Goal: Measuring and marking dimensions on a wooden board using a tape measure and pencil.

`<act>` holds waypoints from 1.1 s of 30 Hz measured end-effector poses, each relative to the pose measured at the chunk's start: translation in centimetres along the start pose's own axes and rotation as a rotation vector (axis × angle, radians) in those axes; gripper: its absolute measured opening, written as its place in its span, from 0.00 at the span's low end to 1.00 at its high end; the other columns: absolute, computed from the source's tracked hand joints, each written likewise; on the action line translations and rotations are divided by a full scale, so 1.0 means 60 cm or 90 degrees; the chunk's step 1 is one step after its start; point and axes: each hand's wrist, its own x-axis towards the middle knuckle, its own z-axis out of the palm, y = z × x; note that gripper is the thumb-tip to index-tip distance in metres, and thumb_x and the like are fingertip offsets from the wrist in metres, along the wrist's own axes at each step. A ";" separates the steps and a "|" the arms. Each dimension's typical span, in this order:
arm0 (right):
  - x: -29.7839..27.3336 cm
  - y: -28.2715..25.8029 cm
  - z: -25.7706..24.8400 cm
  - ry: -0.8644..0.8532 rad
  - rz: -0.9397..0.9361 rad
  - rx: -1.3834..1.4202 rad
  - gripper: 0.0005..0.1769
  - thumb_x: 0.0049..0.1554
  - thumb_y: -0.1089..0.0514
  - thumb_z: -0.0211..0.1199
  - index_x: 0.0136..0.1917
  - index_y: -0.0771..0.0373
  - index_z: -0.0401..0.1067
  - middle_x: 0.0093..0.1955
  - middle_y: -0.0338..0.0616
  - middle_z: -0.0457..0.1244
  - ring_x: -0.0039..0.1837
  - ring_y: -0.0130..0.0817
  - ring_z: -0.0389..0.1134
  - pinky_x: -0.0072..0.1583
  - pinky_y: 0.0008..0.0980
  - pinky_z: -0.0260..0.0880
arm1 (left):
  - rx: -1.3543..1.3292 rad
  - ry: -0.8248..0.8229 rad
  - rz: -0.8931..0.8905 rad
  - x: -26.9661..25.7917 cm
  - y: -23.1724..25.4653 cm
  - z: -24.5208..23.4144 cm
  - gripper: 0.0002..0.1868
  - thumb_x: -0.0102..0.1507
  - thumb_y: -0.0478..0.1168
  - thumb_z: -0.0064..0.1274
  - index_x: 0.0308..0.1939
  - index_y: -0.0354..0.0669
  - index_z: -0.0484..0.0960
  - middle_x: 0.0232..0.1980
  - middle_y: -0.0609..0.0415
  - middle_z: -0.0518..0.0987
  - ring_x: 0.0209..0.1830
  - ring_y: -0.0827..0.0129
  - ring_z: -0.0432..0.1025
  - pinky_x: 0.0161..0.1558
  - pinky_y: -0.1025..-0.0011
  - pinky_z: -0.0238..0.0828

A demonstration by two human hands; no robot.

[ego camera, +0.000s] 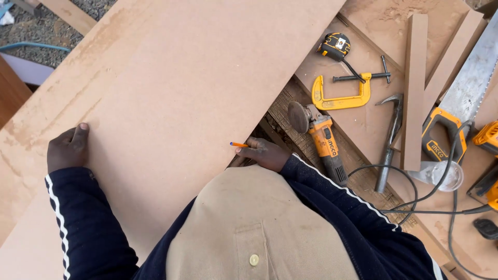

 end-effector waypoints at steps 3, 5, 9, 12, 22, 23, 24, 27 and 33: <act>0.059 -0.031 0.045 0.038 -0.004 0.093 0.20 0.69 0.47 0.68 0.65 0.61 0.84 0.55 0.48 0.82 0.52 0.31 0.81 0.53 0.28 0.79 | 0.026 -0.018 0.012 0.117 -0.039 -0.028 0.35 0.92 0.69 0.59 0.52 0.40 0.93 0.42 0.57 0.80 0.47 0.62 0.73 0.50 0.58 0.70; 0.104 -0.034 0.059 0.067 -0.015 0.113 0.20 0.70 0.46 0.67 0.64 0.63 0.79 0.56 0.54 0.82 0.51 0.34 0.81 0.53 0.31 0.81 | 0.042 -0.037 0.050 0.191 -0.045 -0.041 0.35 0.92 0.69 0.60 0.54 0.39 0.94 0.48 0.55 0.84 0.52 0.60 0.76 0.53 0.57 0.71; 0.181 -0.054 0.062 0.142 -0.023 0.168 0.23 0.68 0.46 0.70 0.65 0.66 0.72 0.51 0.62 0.81 0.45 0.36 0.79 0.50 0.31 0.80 | 0.087 -0.085 0.080 0.309 -0.002 -0.048 0.37 0.86 0.72 0.55 0.73 0.41 0.92 0.90 0.24 0.67 0.85 0.34 0.67 0.73 0.42 0.66; 0.213 -0.093 0.070 0.190 -0.009 0.154 0.21 0.69 0.42 0.69 0.59 0.60 0.70 0.51 0.61 0.81 0.44 0.36 0.78 0.48 0.30 0.79 | 0.112 -0.122 0.084 0.410 -0.021 -0.042 0.47 0.94 0.71 0.56 0.31 0.40 0.72 0.35 0.49 0.68 0.40 0.56 0.62 0.46 0.53 0.57; 0.188 -0.228 0.062 0.045 0.018 -0.003 0.21 0.68 0.40 0.68 0.46 0.59 0.74 0.44 0.61 0.81 0.43 0.33 0.77 0.52 0.30 0.78 | 0.321 0.011 0.373 0.463 0.010 -0.074 0.27 0.86 0.69 0.71 0.79 0.60 1.00 0.51 0.38 0.92 0.47 0.39 0.87 0.47 0.35 0.85; 0.168 -0.256 0.052 0.130 -0.038 -0.091 0.22 0.69 0.39 0.69 0.44 0.58 0.80 0.40 0.51 0.81 0.42 0.27 0.79 0.53 0.24 0.78 | 0.164 0.081 0.470 0.412 0.058 -0.103 0.22 0.92 0.52 0.67 0.82 0.40 0.92 0.64 0.29 0.88 0.62 0.35 0.82 0.60 0.39 0.77; 0.143 -0.275 0.054 0.207 -0.087 -0.170 0.24 0.69 0.38 0.70 0.41 0.57 0.86 0.36 0.40 0.80 0.41 0.21 0.81 0.53 0.19 0.77 | 0.013 0.143 0.554 0.346 0.094 -0.141 0.18 0.98 0.36 0.63 0.85 0.20 0.84 0.78 0.21 0.84 0.77 0.30 0.77 0.73 0.44 0.69; 0.103 -0.287 -0.050 0.380 -0.146 -0.202 0.23 0.71 0.38 0.64 0.53 0.60 0.74 0.45 0.51 0.81 0.48 0.32 0.83 0.54 0.28 0.79 | -0.076 0.057 0.495 0.338 0.030 -0.096 0.21 0.96 0.37 0.61 0.86 0.21 0.83 0.82 0.22 0.80 0.80 0.35 0.77 0.78 0.44 0.72; 0.019 -0.107 -0.535 0.945 -0.068 -0.777 0.38 0.68 0.29 0.86 0.74 0.56 0.77 0.52 0.68 0.74 0.54 0.75 0.74 0.54 0.64 0.74 | 0.140 0.009 0.254 0.165 -0.128 0.131 0.51 0.70 0.68 0.63 0.93 0.57 0.66 0.98 0.38 0.57 0.95 0.33 0.50 0.84 0.28 0.51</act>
